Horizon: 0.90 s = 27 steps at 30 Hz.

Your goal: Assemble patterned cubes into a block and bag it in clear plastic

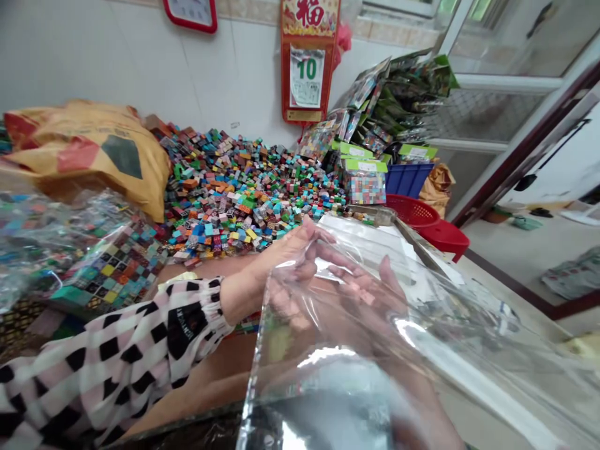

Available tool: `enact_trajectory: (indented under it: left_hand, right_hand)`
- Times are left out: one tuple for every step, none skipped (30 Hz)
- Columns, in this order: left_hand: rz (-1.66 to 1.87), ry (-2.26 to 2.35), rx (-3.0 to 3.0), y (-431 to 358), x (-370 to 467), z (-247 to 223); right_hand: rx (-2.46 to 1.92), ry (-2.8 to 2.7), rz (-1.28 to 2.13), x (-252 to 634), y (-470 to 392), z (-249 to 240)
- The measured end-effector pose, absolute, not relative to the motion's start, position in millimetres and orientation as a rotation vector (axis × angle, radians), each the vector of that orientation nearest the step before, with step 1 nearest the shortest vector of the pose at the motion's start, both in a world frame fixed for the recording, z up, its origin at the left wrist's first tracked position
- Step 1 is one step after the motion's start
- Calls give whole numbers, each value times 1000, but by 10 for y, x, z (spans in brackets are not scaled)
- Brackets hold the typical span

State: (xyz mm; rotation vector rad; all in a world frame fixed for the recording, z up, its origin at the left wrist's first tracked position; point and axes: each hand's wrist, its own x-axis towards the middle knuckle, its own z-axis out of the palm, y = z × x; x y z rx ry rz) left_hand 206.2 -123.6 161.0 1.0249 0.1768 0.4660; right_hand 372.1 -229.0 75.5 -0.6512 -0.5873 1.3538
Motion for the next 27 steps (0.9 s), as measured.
enact_trajectory:
  left_hand:
    - [467,189,1028,-1232,2047,1596]
    - [472,200,1034,-1227,2029,1580]
    - [478,213,1043,-1222,2010,1564]
    - [483,233,1050,-1215,1988,1547]
    - [481,269,1045,-1207,1966,1532]
    - [477,318,1028,-1197,1943,1519]
    - [467,374,1006,-1186,1918,1511]
    - [451,429,980,-1174,1893,1507]
    - [430,475,953,-1164,1865,1508]
    - [413,508,929,-1155,1837,1514]
    - [400,529,909,-1148,1805,1525]
    - [390,542,891,-1142,1772,1538]
    - [379,555,867,-1137,1737,1554]
    - [369,567,841,-1132,1700,1571]
    - [360,576,814,-1125,1662,1587]
    - [357,582,787,-1116,1622,1603]
    - [358,585,761,-1106,1581,1618]
    - [367,587,739,-1095,1537,1633]
    - [379,589,722,-1083,1490,1646]
    - [393,593,706,-1072,1439,1659]
    - [407,599,687,-1064,1384,1670]
    - [421,603,665,-1058,1324,1680]
    - [435,600,636,-1057,1262,1687]
    - [449,583,604,-1059,1198,1691]
    - [467,555,570,-1064,1134,1692]
    - [485,521,539,-1073,1071,1688]
    - [506,493,517,-1083,1010,1681]
  right_hand:
    - [-663,-584,1400,3680,-2308,738]
    - [-659,-572,1430,3637,-2332,714]
    - [-643,-555,1437,3597,-2361,689]
    - [-615,-536,1408,3560,-2392,668]
    - [-582,-509,1354,3531,-2423,653]
    - [-558,-475,1298,3510,-2453,650]
    - [-536,-436,1239,3498,-2480,657]
    - [-509,-397,1184,3495,-2505,676]
    - [-468,-360,1141,3499,-2526,704]
    - [-419,-320,1118,3507,-2543,739]
    - [-369,-278,1115,3518,-2558,779]
    - [-328,-236,1129,3530,-2568,822]
    - [-293,-195,1152,3539,-2573,865]
    - [-270,-160,1181,3544,-2572,908]
    - [-252,-135,1203,3546,-2566,948]
    - [-241,-117,1218,3543,-2554,984]
    - [-232,-107,1225,3536,-2538,1017]
    - [-227,-102,1232,3526,-2518,1044]
    - [-227,-100,1241,3513,-2496,1066]
    - [-234,-104,1256,3498,-2473,1084]
    - [-244,-113,1278,3480,-2449,1098]
    - [-252,-124,1303,3460,-2426,1109]
    - [-257,-135,1328,3439,-2404,1118]
    - [-261,-144,1351,3416,-2381,1127]
    - [-263,-148,1367,3393,-2358,1136]
    - [-265,-150,1379,3370,-2334,1145]
    - [-270,-151,1387,3348,-2308,1155]
